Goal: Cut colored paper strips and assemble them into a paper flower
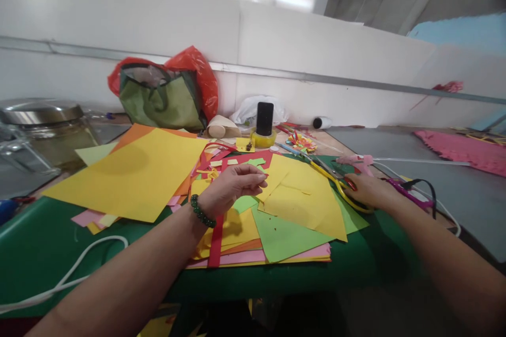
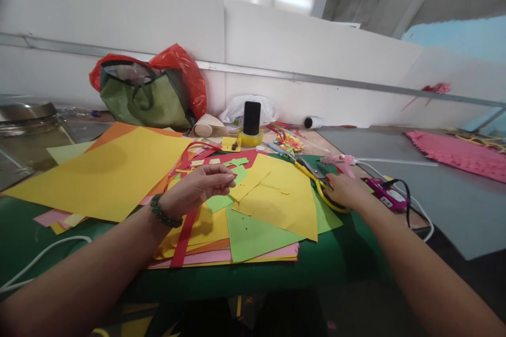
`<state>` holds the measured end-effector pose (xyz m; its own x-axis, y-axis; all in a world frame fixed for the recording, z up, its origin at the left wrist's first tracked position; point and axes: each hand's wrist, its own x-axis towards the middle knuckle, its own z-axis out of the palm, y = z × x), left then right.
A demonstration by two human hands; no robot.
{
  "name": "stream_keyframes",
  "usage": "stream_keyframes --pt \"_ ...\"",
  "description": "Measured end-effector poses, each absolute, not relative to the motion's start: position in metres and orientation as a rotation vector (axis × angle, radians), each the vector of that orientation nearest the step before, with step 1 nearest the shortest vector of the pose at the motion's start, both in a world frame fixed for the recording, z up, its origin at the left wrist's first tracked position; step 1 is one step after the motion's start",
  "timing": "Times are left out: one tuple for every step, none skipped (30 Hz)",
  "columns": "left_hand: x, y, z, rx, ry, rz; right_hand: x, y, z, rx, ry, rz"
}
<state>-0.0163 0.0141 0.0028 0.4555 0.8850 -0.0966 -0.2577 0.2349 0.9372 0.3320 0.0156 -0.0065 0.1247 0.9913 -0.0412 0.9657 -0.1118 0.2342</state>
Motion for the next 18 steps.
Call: stream_keyframes --pt "-0.016 0.014 0.002 1.056 0.75 0.895 0.323 0.013 0.002 2.194 1.971 0.215" --pt "-0.015 0.014 0.001 1.071 0.764 0.904 0.312 0.01 0.012 2.205 2.026 0.235" --pt "-0.014 0.014 0.001 1.089 0.779 0.916 0.298 0.008 0.021 2.218 2.122 0.248" --pt "-0.013 0.015 0.0 1.109 0.795 0.928 0.281 0.005 0.028 2.23 2.409 0.169" --pt "-0.013 0.015 -0.001 1.128 0.811 0.94 0.263 0.003 0.035 2.179 2.722 0.015" --pt "-0.012 0.016 -0.001 1.143 0.826 0.952 0.244 0.003 0.039 2.072 2.986 -0.197" --pt "-0.012 0.017 -0.002 1.154 0.838 0.965 0.225 0.004 0.041 1.965 3.173 -0.419" --pt "-0.012 0.017 -0.003 1.161 0.845 0.979 0.208 0.006 0.042 1.833 3.292 -0.65" --pt "-0.012 0.018 -0.004 1.163 0.846 0.997 0.193 0.009 0.04 1.717 3.345 -0.84" --pt "-0.012 0.019 -0.004 1.159 0.844 1.02 0.181 0.013 0.036 1.621 3.379 -0.993" --pt "-0.013 0.019 -0.005 1.157 0.838 1.039 0.172 0.018 0.032 1.557 3.391 -1.125" --pt "-0.013 0.02 -0.006 1.155 0.833 1.054 0.166 0.023 0.027 1.527 3.39 -1.248" --pt "-0.013 0.02 -0.007 1.154 0.831 1.066 0.162 0.027 0.021 1.519 3.383 -1.372" --pt "-0.014 0.021 -0.008 1.155 0.829 1.074 0.161 0.031 0.016 1.525 3.365 -1.493" --pt "-0.014 0.021 -0.009 1.161 0.828 1.077 0.161 0.033 0.012 1.535 3.34 -1.608" --pt "-0.014 0.021 -0.01 1.17 0.824 1.077 0.162 0.035 0.008 1.543 3.312 -1.709" --pt "-0.014 0.022 -0.011 1.18 0.822 1.076 0.163 0.035 0.006 1.548 3.285 -1.786" --pt "-0.013 0.022 -0.012 1.188 0.822 1.074 0.165 0.035 0.004 1.555 3.262 -1.837"
